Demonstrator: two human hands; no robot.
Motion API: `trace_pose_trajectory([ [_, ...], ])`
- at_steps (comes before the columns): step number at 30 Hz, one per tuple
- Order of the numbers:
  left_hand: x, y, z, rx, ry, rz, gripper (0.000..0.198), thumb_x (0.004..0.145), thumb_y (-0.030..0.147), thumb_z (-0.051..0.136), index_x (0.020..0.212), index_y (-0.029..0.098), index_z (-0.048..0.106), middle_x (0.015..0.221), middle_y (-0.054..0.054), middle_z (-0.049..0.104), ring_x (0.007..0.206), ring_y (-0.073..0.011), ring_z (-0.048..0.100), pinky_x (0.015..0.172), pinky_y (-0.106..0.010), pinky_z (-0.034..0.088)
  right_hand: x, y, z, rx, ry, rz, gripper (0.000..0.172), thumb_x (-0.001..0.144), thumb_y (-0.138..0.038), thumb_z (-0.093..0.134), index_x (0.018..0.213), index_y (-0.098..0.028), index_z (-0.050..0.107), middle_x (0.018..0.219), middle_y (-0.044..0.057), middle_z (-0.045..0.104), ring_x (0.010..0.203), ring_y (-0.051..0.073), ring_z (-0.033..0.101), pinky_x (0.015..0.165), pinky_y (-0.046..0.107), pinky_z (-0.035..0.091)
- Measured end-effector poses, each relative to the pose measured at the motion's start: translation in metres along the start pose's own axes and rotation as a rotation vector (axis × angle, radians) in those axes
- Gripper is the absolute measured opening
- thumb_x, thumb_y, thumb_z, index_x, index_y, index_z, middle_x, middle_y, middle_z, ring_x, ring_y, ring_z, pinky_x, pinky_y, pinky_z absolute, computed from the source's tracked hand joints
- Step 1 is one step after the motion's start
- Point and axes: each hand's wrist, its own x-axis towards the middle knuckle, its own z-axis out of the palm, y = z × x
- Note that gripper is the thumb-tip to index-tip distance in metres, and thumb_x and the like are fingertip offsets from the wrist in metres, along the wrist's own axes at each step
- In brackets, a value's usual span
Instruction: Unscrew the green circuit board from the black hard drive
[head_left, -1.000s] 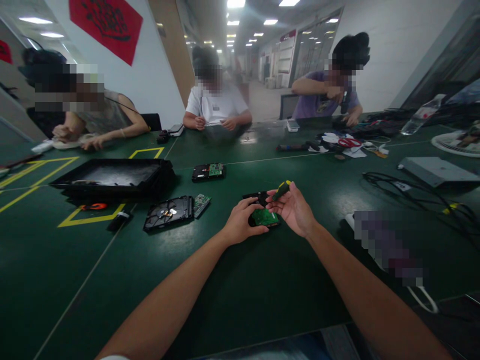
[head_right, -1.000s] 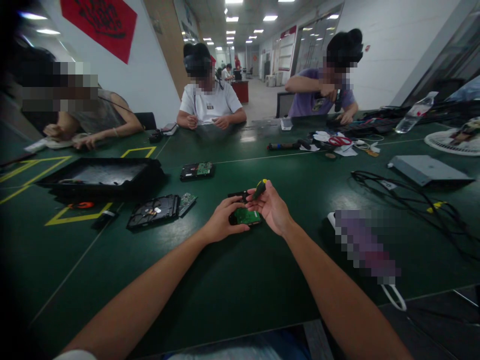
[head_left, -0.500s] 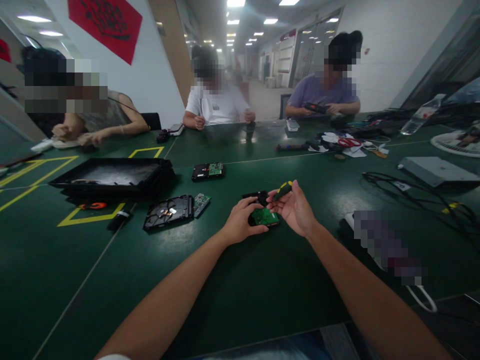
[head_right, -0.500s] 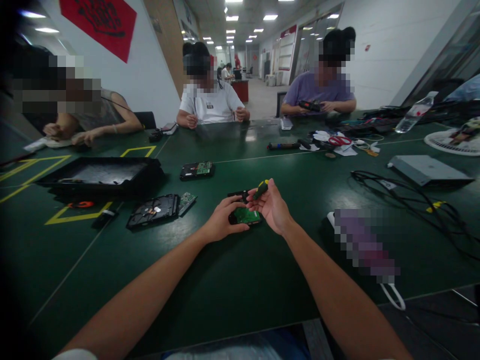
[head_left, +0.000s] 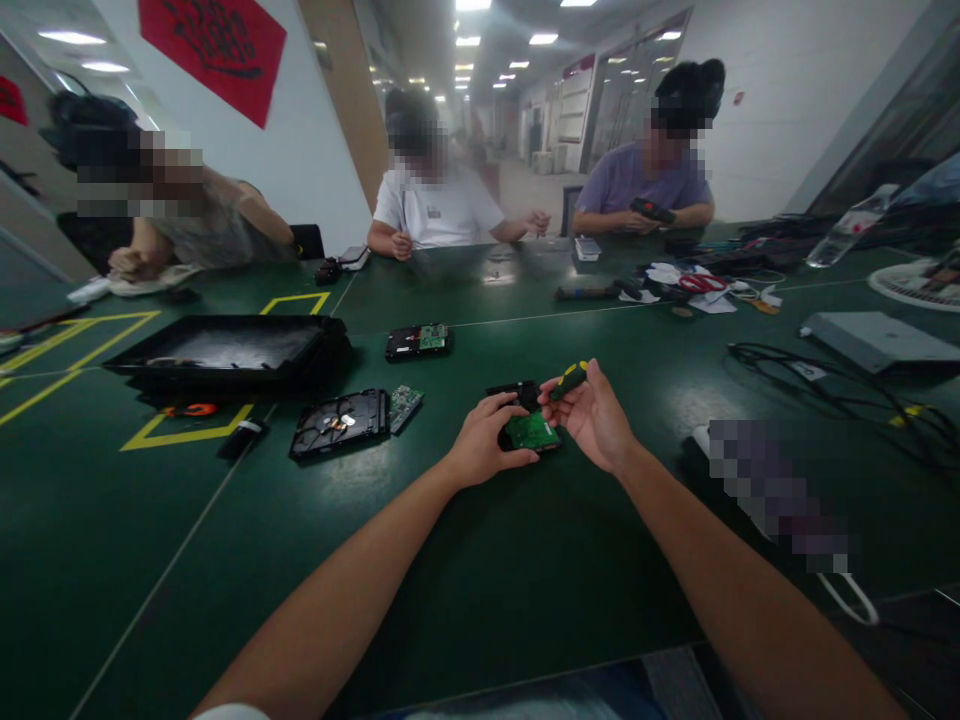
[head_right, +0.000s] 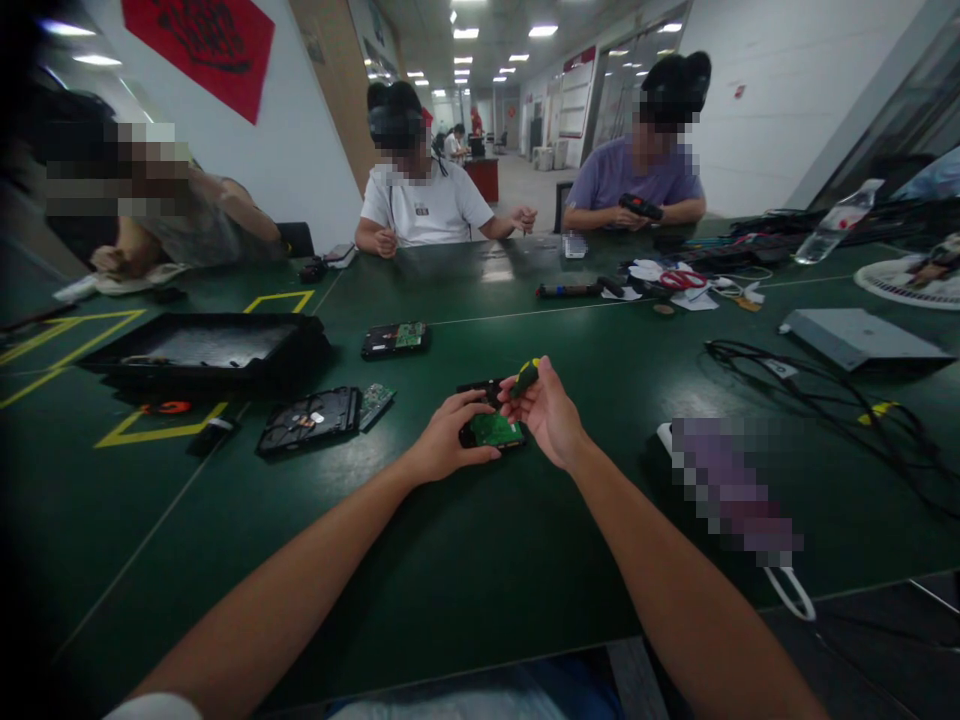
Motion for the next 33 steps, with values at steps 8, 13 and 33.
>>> trace_pose_trajectory([
  [8,-0.0009,0.001,-0.0011,0.008,-0.011,-0.01,0.069,0.077,0.056,0.088,0.136,0.028,0.065,0.156,-0.013,0.053,0.146,-0.0378,0.048,0.12,-0.06,0.041,0.0002,0.0016,-0.0003,-0.005,-0.004,0.002,0.07,0.089,-0.086,0.05,0.093,-0.021,0.077,0.088,0.009,0.072,0.076,0.021,0.062,0.07,0.035,0.048],
  [13,-0.0005,-0.0008,-0.0004,0.003,-0.012,-0.001,0.071,0.076,0.056,0.088,0.137,0.028,0.064,0.157,-0.013,0.052,0.147,-0.0381,0.047,0.12,-0.06,0.041,-0.0005,0.0017,0.001,-0.014,-0.006,-0.011,0.07,0.091,-0.085,0.049,0.093,-0.021,0.078,0.088,0.009,0.072,0.076,0.021,0.062,0.07,0.035,0.049],
  [33,-0.0006,-0.0015,0.001,0.004,-0.006,-0.005,0.077,0.076,0.056,0.089,0.142,0.026,0.063,0.157,-0.014,0.052,0.147,-0.038,0.047,0.122,-0.058,0.04,-0.0002,0.0037,-0.0009,0.009,-0.019,-0.009,0.068,0.093,-0.081,0.05,0.095,-0.019,0.077,0.09,0.01,0.071,0.076,0.021,0.062,0.071,0.034,0.048],
])
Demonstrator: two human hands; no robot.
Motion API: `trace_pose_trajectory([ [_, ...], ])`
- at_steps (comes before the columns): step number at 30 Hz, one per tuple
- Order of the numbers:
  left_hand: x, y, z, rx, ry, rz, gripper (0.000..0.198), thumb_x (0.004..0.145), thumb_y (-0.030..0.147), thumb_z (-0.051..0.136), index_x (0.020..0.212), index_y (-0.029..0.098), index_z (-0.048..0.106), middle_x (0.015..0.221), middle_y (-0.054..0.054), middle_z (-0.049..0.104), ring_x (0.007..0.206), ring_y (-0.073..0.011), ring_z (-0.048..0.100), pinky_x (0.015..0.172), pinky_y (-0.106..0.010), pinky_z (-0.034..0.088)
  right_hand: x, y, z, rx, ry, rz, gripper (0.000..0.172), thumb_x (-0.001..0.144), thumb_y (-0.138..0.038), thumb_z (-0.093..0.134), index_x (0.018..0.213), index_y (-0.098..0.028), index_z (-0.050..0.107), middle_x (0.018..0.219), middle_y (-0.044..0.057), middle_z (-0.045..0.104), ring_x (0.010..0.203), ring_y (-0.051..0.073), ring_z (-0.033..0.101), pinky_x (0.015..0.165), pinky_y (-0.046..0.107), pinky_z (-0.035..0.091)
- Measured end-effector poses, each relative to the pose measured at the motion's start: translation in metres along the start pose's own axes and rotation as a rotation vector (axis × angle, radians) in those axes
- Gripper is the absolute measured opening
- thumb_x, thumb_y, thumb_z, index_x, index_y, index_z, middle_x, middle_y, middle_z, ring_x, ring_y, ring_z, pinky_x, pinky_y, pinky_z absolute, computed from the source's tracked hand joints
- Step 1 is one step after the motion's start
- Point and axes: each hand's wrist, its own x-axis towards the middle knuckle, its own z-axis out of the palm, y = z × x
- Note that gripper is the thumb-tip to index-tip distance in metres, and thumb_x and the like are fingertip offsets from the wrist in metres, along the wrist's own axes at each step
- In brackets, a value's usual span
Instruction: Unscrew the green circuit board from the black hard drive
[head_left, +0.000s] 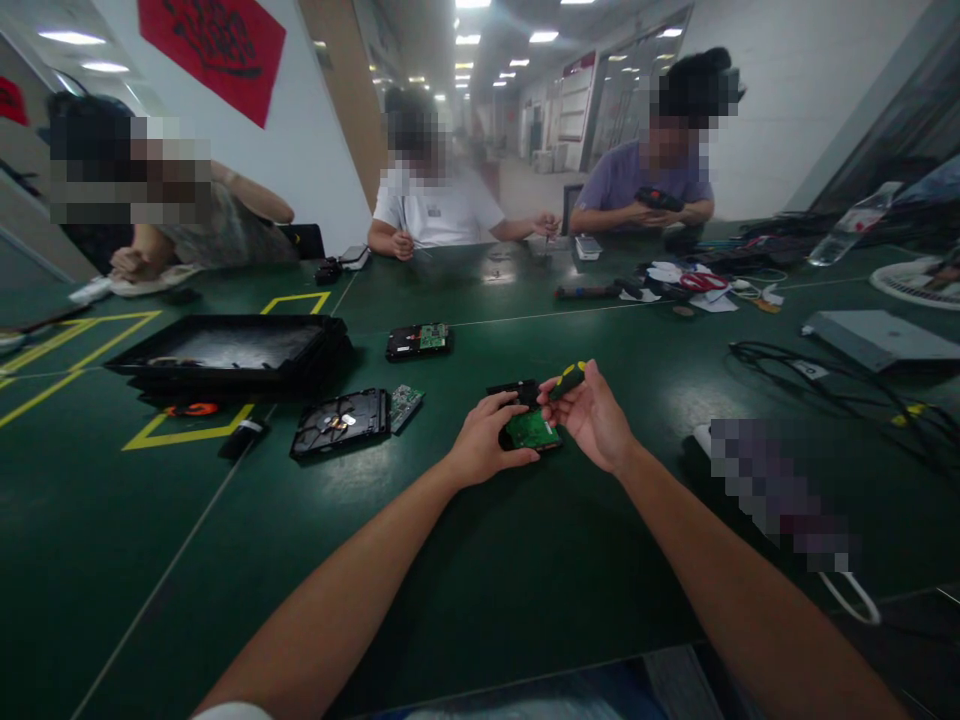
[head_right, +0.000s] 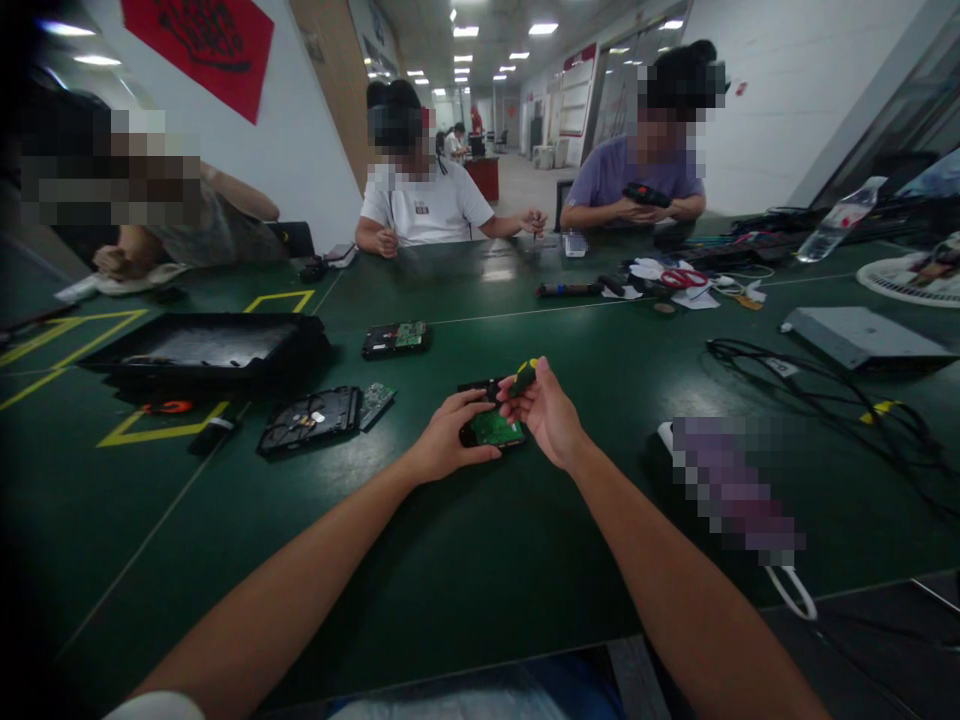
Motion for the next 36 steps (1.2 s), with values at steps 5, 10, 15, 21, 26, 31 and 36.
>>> trace_pose_trajectory([
  [5,0.0,0.0007,-0.0015,0.005,0.001,0.004,0.074,0.076,0.055,0.088,0.14,0.026,0.065,0.157,-0.015,0.053,0.147,-0.0383,0.048,0.122,-0.059,0.04,-0.0003,-0.0009,0.0,-0.002,0.005,-0.01,0.068,0.094,-0.08,0.048,0.095,-0.018,0.077,0.09,0.01,0.071,0.076,0.021,0.062,0.072,0.034,0.048],
  [10,-0.0004,0.0011,-0.0016,0.011,0.006,0.011,0.072,0.077,0.055,0.088,0.139,0.024,0.066,0.156,-0.015,0.053,0.146,-0.0374,0.049,0.121,-0.058,0.04,0.0004,-0.0012,0.0003,-0.009,0.008,-0.006,0.068,0.093,-0.081,0.049,0.096,-0.019,0.076,0.09,0.01,0.071,0.076,0.021,0.062,0.072,0.035,0.048],
  [15,0.0,0.0013,-0.0011,-0.007,0.007,0.002,0.07,0.077,0.053,0.089,0.138,0.025,0.067,0.156,-0.015,0.053,0.146,-0.037,0.048,0.121,-0.057,0.041,0.0014,0.0001,0.0003,-0.015,0.009,-0.016,0.068,0.093,-0.081,0.049,0.096,-0.018,0.076,0.089,0.009,0.071,0.076,0.02,0.062,0.07,0.034,0.048],
  [21,0.0002,0.0017,0.0001,-0.04,0.008,-0.019,0.07,0.075,0.05,0.09,0.137,0.026,0.067,0.157,-0.015,0.051,0.147,-0.0383,0.047,0.122,-0.059,0.04,0.001,0.0012,-0.0002,-0.02,0.013,-0.023,0.068,0.094,-0.081,0.048,0.096,-0.019,0.077,0.088,0.009,0.071,0.075,0.02,0.062,0.07,0.034,0.048],
  [26,-0.0004,0.0022,0.0012,-0.051,0.029,-0.02,0.07,0.074,0.049,0.091,0.136,0.026,0.067,0.156,-0.015,0.052,0.147,-0.0378,0.048,0.122,-0.058,0.04,0.0012,0.0017,-0.0012,-0.02,0.025,-0.017,0.069,0.093,-0.081,0.049,0.093,-0.018,0.077,0.087,0.009,0.07,0.073,0.019,0.06,0.068,0.033,0.046],
  [31,-0.0006,0.0024,0.001,-0.049,0.017,-0.027,0.07,0.074,0.05,0.091,0.136,0.027,0.067,0.157,-0.014,0.052,0.147,-0.0381,0.047,0.122,-0.059,0.04,0.0022,0.002,-0.0031,-0.011,0.014,-0.013,0.069,0.094,-0.082,0.047,0.095,-0.019,0.076,0.087,0.009,0.071,0.074,0.02,0.061,0.068,0.034,0.046],
  [36,-0.0007,0.0037,-0.0001,-0.048,0.008,-0.036,0.07,0.075,0.051,0.091,0.136,0.025,0.067,0.157,-0.015,0.052,0.147,-0.038,0.047,0.122,-0.059,0.039,0.0018,0.0006,-0.003,-0.017,0.016,-0.017,0.069,0.093,-0.082,0.048,0.096,-0.019,0.076,0.088,0.009,0.071,0.076,0.02,0.061,0.068,0.033,0.048],
])
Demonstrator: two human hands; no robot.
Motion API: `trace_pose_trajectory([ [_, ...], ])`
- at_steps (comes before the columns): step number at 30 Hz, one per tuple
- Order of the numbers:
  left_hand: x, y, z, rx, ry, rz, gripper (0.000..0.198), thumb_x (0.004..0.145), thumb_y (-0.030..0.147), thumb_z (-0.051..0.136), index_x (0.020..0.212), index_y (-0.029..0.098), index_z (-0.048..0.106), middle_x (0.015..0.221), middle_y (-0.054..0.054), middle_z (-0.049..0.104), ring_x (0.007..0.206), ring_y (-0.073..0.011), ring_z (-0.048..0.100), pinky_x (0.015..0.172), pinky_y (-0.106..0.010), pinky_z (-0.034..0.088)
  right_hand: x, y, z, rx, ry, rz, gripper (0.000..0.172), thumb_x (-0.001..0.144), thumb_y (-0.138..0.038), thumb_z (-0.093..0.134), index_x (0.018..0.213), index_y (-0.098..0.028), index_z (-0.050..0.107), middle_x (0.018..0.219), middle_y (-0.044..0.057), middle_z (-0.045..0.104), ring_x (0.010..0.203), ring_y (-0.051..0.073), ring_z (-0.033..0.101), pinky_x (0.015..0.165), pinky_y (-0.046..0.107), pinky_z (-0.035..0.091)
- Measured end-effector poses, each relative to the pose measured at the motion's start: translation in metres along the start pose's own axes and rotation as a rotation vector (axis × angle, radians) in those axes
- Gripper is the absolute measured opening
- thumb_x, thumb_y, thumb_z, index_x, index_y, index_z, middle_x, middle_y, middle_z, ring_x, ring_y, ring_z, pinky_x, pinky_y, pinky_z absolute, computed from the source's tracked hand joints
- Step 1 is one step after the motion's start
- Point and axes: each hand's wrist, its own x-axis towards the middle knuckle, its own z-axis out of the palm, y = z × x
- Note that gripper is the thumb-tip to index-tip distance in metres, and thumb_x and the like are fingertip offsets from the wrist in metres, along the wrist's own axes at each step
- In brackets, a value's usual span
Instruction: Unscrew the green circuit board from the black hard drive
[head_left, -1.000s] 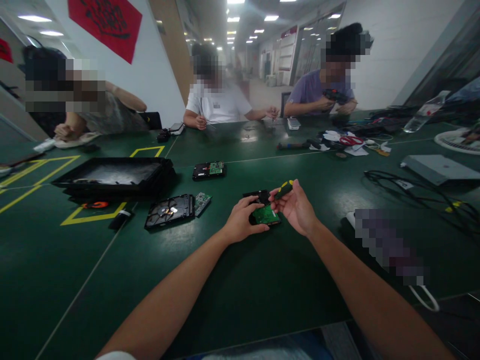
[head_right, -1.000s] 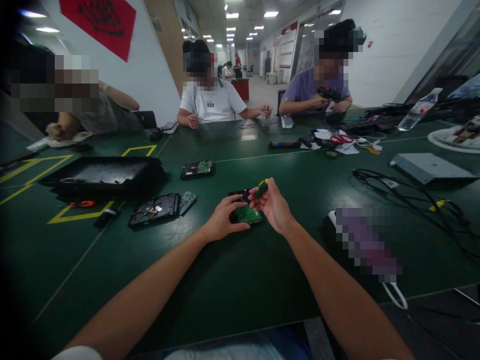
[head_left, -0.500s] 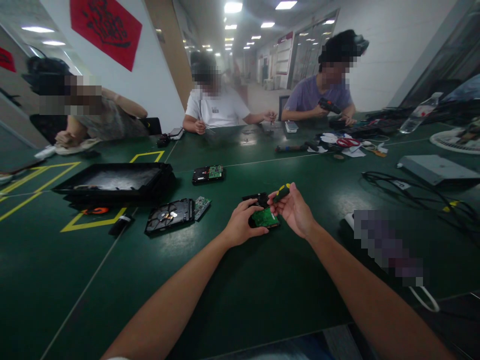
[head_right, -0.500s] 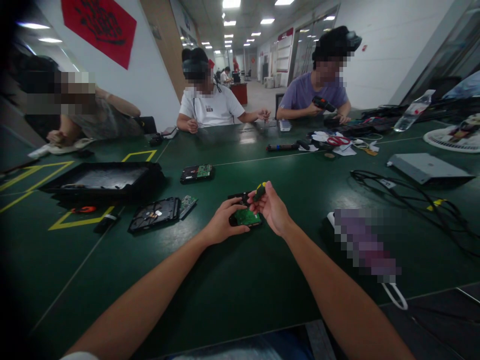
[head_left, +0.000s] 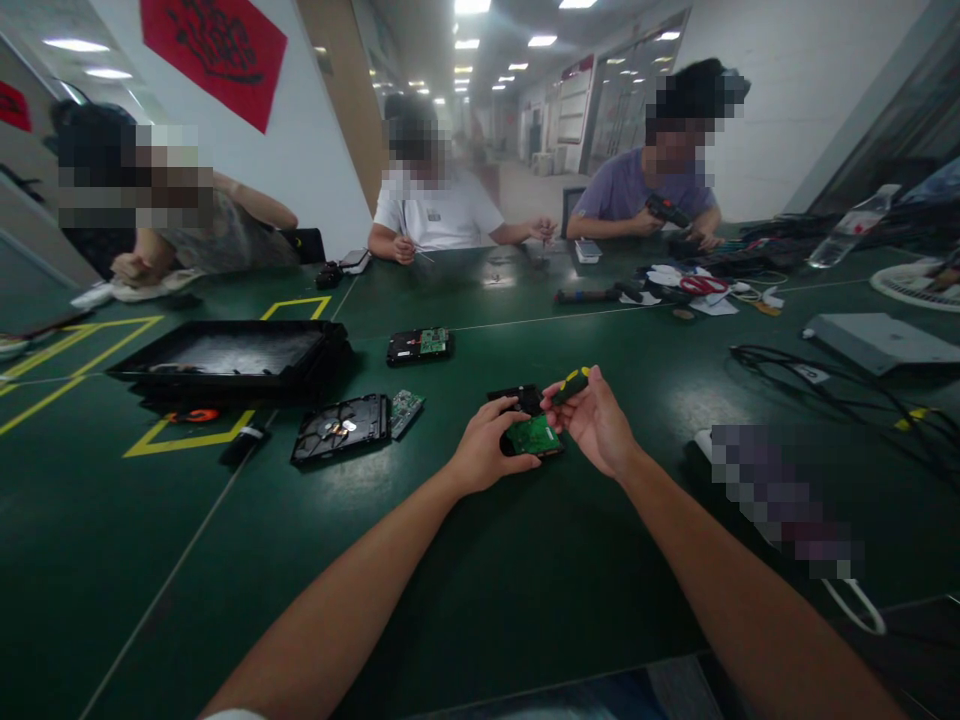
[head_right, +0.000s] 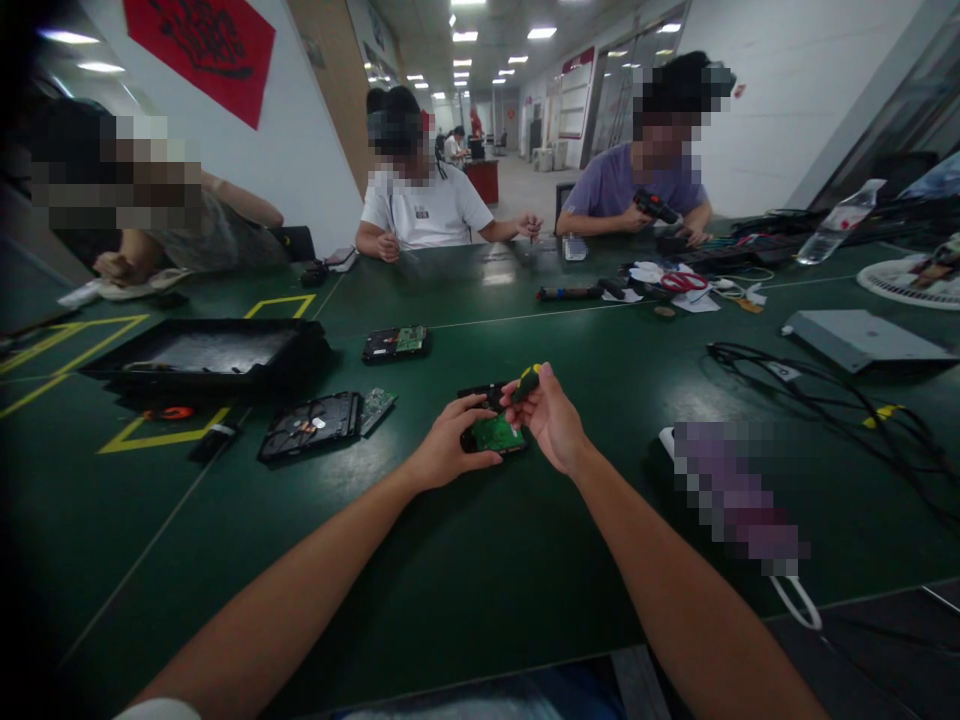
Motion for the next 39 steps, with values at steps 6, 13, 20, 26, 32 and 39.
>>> trace_pose_trajectory([
  [6,0.0,0.0,0.0,-0.003,-0.005,-0.014,0.07,0.075,0.05,0.091,0.137,0.027,0.067,0.159,-0.014,0.05,0.149,-0.0384,0.045,0.123,-0.061,0.038,-0.001,-0.001,0.002,-0.013,-0.002,0.012,0.073,0.09,-0.087,0.046,0.095,-0.02,0.075,0.088,0.01,0.071,0.074,0.021,0.061,0.065,0.034,0.048],
  [13,0.0,0.003,-0.001,-0.019,-0.009,-0.025,0.07,0.074,0.048,0.092,0.136,0.027,0.067,0.16,-0.014,0.049,0.15,-0.0387,0.044,0.124,-0.061,0.038,-0.003,-0.001,0.003,-0.079,-0.018,-0.004,0.067,0.093,-0.083,0.047,0.097,-0.022,0.074,0.09,0.01,0.072,0.073,0.021,0.061,0.066,0.036,0.048],
  [20,0.0,0.006,0.001,-0.037,-0.006,-0.045,0.069,0.075,0.045,0.091,0.136,0.026,0.067,0.16,-0.013,0.049,0.151,-0.0386,0.043,0.124,-0.06,0.038,-0.007,-0.002,0.008,-0.099,-0.066,-0.007,0.052,0.097,-0.07,0.056,0.109,-0.022,0.074,0.097,0.008,0.072,0.069,0.016,0.058,0.056,0.029,0.042],
  [26,0.0,0.004,0.002,-0.035,0.0,-0.04,0.068,0.075,0.045,0.091,0.136,0.024,0.067,0.159,-0.015,0.049,0.15,-0.0372,0.044,0.124,-0.059,0.039,-0.008,-0.006,0.004,-0.122,-0.118,0.003,0.047,0.097,-0.066,0.059,0.102,-0.022,0.074,0.093,0.009,0.073,0.059,0.014,0.056,0.046,0.027,0.035],
  [32,0.0,0.006,0.001,-0.052,-0.001,-0.047,0.068,0.076,0.044,0.091,0.137,0.026,0.067,0.16,-0.014,0.049,0.151,-0.0379,0.043,0.124,-0.06,0.038,-0.01,-0.008,0.001,-0.131,-0.21,0.011,0.036,0.098,-0.056,0.065,0.107,-0.023,0.073,0.111,0.01,0.073,0.069,0.015,0.063,0.055,0.027,0.046],
  [39,-0.001,0.005,0.001,-0.052,0.006,-0.046,0.069,0.075,0.045,0.091,0.136,0.028,0.066,0.159,-0.013,0.049,0.15,-0.0378,0.044,0.124,-0.061,0.038,-0.009,-0.008,-0.002,-0.087,-0.196,0.022,0.048,0.099,-0.063,0.059,0.115,-0.021,0.075,0.107,0.011,0.073,0.082,0.019,0.067,0.069,0.033,0.055],
])
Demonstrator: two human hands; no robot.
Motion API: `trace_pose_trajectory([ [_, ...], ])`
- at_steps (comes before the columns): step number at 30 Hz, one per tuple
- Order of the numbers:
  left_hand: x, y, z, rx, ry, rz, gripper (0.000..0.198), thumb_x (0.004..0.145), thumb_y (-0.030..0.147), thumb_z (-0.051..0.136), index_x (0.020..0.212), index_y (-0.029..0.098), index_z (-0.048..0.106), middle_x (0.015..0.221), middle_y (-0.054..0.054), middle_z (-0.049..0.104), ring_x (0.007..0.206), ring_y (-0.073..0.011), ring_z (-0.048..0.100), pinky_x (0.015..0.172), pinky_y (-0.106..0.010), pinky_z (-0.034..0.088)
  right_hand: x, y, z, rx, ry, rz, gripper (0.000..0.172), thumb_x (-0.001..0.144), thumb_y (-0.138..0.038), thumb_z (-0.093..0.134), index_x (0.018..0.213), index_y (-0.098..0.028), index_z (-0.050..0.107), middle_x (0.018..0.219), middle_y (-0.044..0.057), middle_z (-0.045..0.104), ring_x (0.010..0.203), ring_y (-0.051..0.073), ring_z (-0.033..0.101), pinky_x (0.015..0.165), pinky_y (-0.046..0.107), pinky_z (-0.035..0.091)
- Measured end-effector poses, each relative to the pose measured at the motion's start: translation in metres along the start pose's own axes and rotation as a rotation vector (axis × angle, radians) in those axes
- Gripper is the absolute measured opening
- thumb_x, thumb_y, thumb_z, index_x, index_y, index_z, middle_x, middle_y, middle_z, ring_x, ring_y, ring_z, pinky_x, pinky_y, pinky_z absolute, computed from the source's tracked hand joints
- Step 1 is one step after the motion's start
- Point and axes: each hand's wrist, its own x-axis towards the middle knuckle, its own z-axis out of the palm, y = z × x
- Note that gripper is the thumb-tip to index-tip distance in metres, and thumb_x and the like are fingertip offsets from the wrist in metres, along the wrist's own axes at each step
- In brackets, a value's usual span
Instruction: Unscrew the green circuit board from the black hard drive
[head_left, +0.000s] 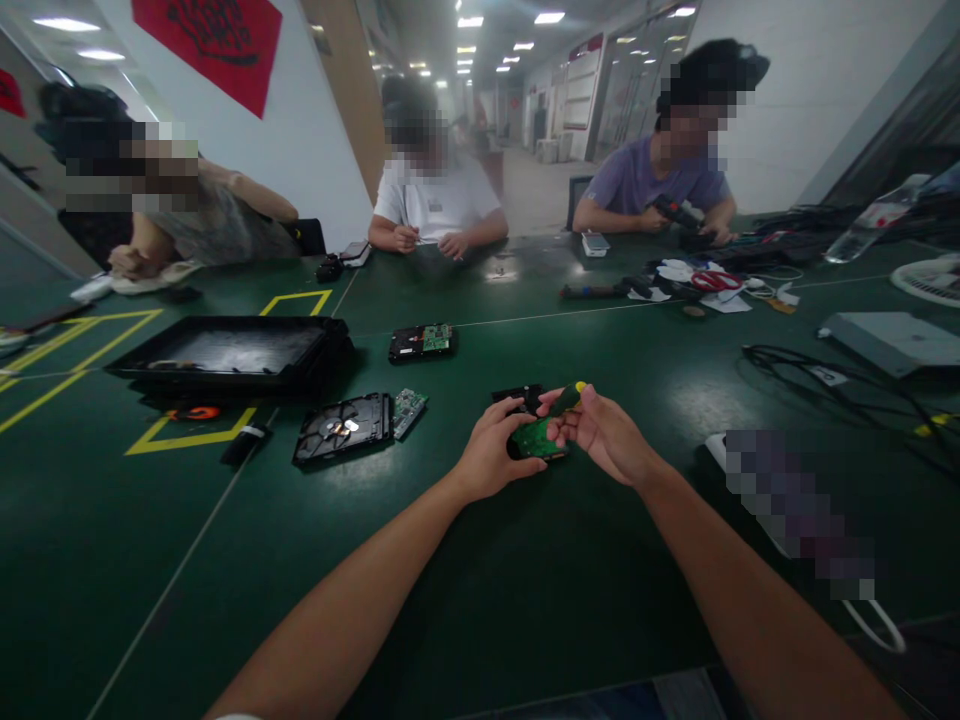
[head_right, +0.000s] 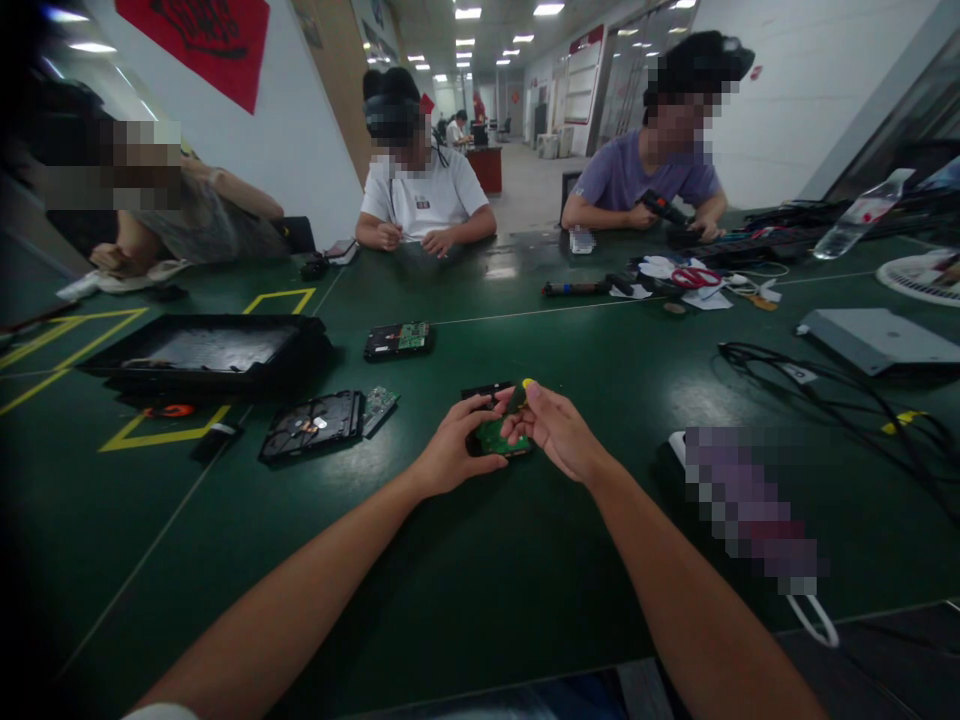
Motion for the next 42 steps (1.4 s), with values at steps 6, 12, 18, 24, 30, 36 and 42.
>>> trace_pose_trajectory([
  [6,0.0,0.001,-0.001,0.002,-0.006,0.007,0.067,0.075,0.044,0.091,0.135,0.026,0.067,0.159,-0.013,0.049,0.15,-0.0371,0.044,0.124,-0.059,0.039,-0.001,-0.003,0.002,-0.05,-0.019,-0.012,0.039,0.099,-0.055,0.065,0.123,-0.025,0.073,0.112,0.009,0.071,0.079,0.017,0.065,0.063,0.029,0.05],
  [12,0.0,-0.001,0.001,0.004,-0.002,-0.006,0.067,0.075,0.043,0.091,0.135,0.025,0.067,0.159,-0.014,0.049,0.151,-0.0371,0.043,0.125,-0.059,0.037,-0.006,-0.007,0.006,-0.165,-0.017,-0.01,0.033,0.095,-0.052,0.071,0.112,-0.023,0.075,0.092,0.006,0.07,0.072,0.016,0.059,0.06,0.028,0.046],
  [18,0.0,-0.003,0.001,0.011,-0.001,-0.008,0.068,0.075,0.045,0.091,0.136,0.026,0.067,0.16,-0.013,0.049,0.151,-0.0374,0.044,0.125,-0.059,0.038,-0.003,-0.006,0.005,-0.106,0.05,-0.053,0.031,0.097,-0.053,0.069,0.107,-0.023,0.074,0.11,0.009,0.071,0.078,0.017,0.064,0.065,0.031,0.051],
  [24,0.0,-0.001,0.0,0.009,-0.009,-0.007,0.068,0.075,0.046,0.091,0.136,0.026,0.067,0.16,-0.013,0.049,0.151,-0.0374,0.043,0.125,-0.059,0.038,0.0,-0.001,0.004,-0.119,0.129,-0.073,0.04,0.099,-0.058,0.063,0.109,-0.021,0.074,0.111,0.01,0.07,0.079,0.016,0.067,0.068,0.032,0.054],
  [30,0.001,0.0,-0.001,0.017,-0.018,-0.001,0.067,0.076,0.046,0.091,0.136,0.025,0.067,0.159,-0.014,0.05,0.15,-0.0378,0.044,0.124,-0.06,0.038,0.002,0.006,-0.001,-0.403,0.153,-0.113,0.035,0.097,-0.049,0.07,0.118,-0.022,0.07,0.089,0.005,0.073,0.075,0.018,0.07,0.071,0.037,0.059],
  [36,0.001,-0.001,0.0,-0.003,-0.001,0.006,0.068,0.074,0.044,0.092,0.135,0.024,0.068,0.158,-0.015,0.051,0.149,-0.0386,0.045,0.124,-0.06,0.037,0.001,0.015,0.002,-0.571,0.263,-0.215,0.055,0.096,-0.043,0.07,0.145,-0.027,0.05,0.106,0.006,0.076,0.075,0.02,0.075,0.075,0.041,0.065],
  [42,0.001,0.0,-0.001,0.002,0.001,0.008,0.068,0.074,0.045,0.091,0.134,0.024,0.068,0.157,-0.015,0.051,0.149,-0.0383,0.046,0.124,-0.058,0.038,-0.004,0.016,0.01,-0.818,0.335,-0.341,0.077,0.099,-0.042,0.066,0.162,-0.031,0.025,0.108,0.006,0.078,0.074,0.022,0.077,0.073,0.042,0.067],
])
